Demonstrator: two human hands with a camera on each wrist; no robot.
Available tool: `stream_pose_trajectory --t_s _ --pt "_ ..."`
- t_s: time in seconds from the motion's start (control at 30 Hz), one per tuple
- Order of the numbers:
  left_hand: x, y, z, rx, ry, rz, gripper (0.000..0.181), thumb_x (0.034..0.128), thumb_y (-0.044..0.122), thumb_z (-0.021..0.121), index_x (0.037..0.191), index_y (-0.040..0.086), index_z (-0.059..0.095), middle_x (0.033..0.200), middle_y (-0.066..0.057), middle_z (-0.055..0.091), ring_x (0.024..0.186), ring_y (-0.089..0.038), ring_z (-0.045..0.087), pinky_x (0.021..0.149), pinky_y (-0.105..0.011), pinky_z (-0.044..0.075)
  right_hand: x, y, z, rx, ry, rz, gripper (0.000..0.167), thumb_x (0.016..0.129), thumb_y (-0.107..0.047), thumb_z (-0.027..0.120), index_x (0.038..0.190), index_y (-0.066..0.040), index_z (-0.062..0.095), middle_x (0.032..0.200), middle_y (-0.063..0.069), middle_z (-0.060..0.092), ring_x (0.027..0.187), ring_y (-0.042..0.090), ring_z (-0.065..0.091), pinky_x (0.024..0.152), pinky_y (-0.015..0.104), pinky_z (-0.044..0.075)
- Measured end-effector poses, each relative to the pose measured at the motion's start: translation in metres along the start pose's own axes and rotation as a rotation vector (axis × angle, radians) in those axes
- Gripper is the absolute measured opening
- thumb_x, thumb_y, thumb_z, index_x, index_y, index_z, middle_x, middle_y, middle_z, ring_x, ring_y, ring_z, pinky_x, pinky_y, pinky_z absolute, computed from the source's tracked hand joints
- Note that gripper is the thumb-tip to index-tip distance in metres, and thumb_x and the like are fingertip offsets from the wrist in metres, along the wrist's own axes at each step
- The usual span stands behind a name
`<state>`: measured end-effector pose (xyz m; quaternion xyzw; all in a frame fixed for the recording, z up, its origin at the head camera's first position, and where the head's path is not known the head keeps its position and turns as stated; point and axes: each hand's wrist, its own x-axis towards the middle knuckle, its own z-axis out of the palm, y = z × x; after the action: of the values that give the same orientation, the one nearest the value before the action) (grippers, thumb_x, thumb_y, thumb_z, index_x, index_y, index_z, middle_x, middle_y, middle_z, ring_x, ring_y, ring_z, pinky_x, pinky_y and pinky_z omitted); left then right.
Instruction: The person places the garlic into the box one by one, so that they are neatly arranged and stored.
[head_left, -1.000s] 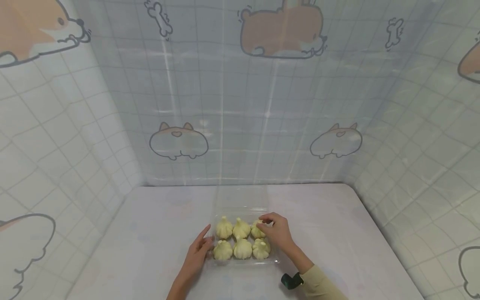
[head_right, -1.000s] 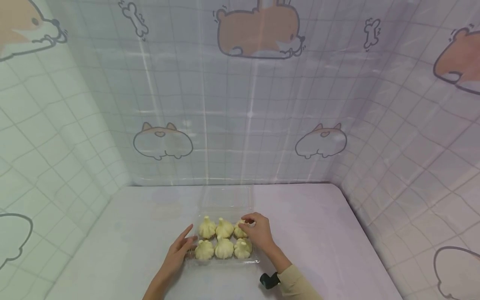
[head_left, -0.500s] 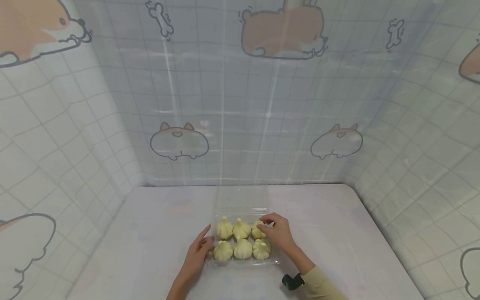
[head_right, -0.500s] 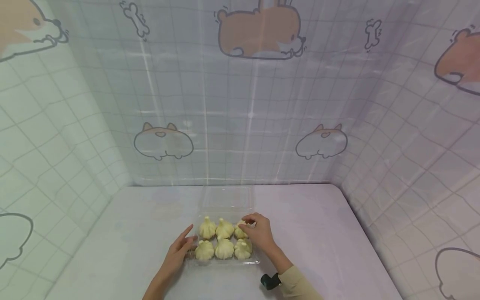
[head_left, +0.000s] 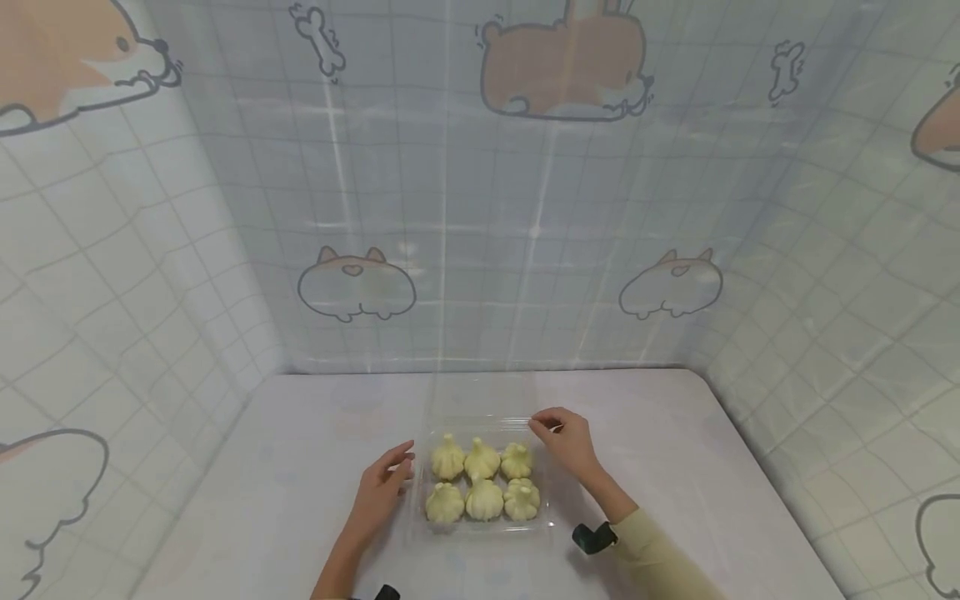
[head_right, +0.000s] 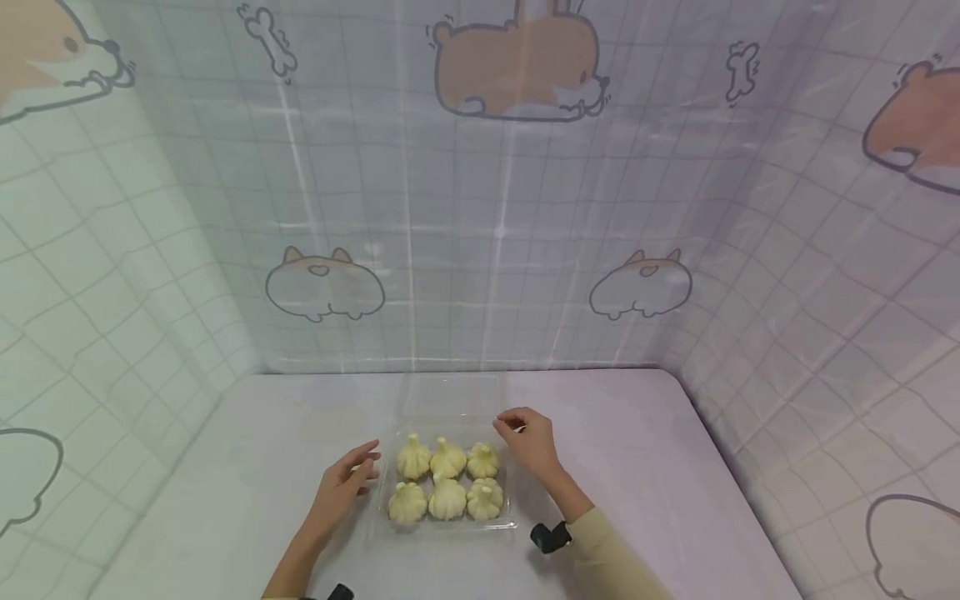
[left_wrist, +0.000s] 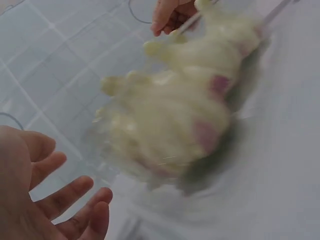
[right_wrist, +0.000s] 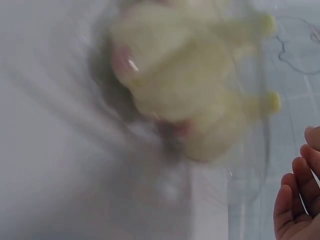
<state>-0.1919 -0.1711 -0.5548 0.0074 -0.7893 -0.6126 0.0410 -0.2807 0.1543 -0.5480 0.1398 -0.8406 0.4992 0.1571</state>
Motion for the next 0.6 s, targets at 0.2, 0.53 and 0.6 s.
stream_pose_trajectory --t_s 0.2,0.53,0.6 --pt "0.037 -0.001 -0.014 0.078 0.025 0.049 0.036 0.1002 0.021 0.057 0.132 0.005 0.059 0.122 -0.022 0.061 0.093 -0.03 0.066 0.07 -0.034 0.053 0.026 0.01 -0.011 -0.005 -0.031 0.062 0.011 0.088 -0.017 0.073 0.095 -0.008 0.075 0.088 0.0 0.071 0.081 0.017 0.065 0.072 0.034 0.053" --pt "0.097 0.003 -0.021 0.229 0.011 0.029 0.031 0.0979 0.016 0.06 0.124 0.0 0.064 0.111 -0.018 0.066 0.091 -0.029 0.067 0.066 -0.03 0.051 0.062 0.03 -0.027 0.097 -0.159 0.411 0.03 0.092 -0.021 0.068 0.113 0.001 0.068 0.108 0.013 0.068 0.094 0.027 0.064 0.081 0.04 0.052" --pt "0.105 0.0 -0.022 0.24 0.003 -0.001 0.031 0.0974 0.015 0.06 0.123 0.0 0.065 0.111 -0.017 0.067 0.09 -0.03 0.067 0.066 -0.031 0.051 0.065 0.037 -0.028 0.158 -0.199 0.48 0.035 0.093 -0.021 0.067 0.117 0.004 0.065 0.111 0.016 0.066 0.095 0.028 0.064 0.083 0.04 0.052"
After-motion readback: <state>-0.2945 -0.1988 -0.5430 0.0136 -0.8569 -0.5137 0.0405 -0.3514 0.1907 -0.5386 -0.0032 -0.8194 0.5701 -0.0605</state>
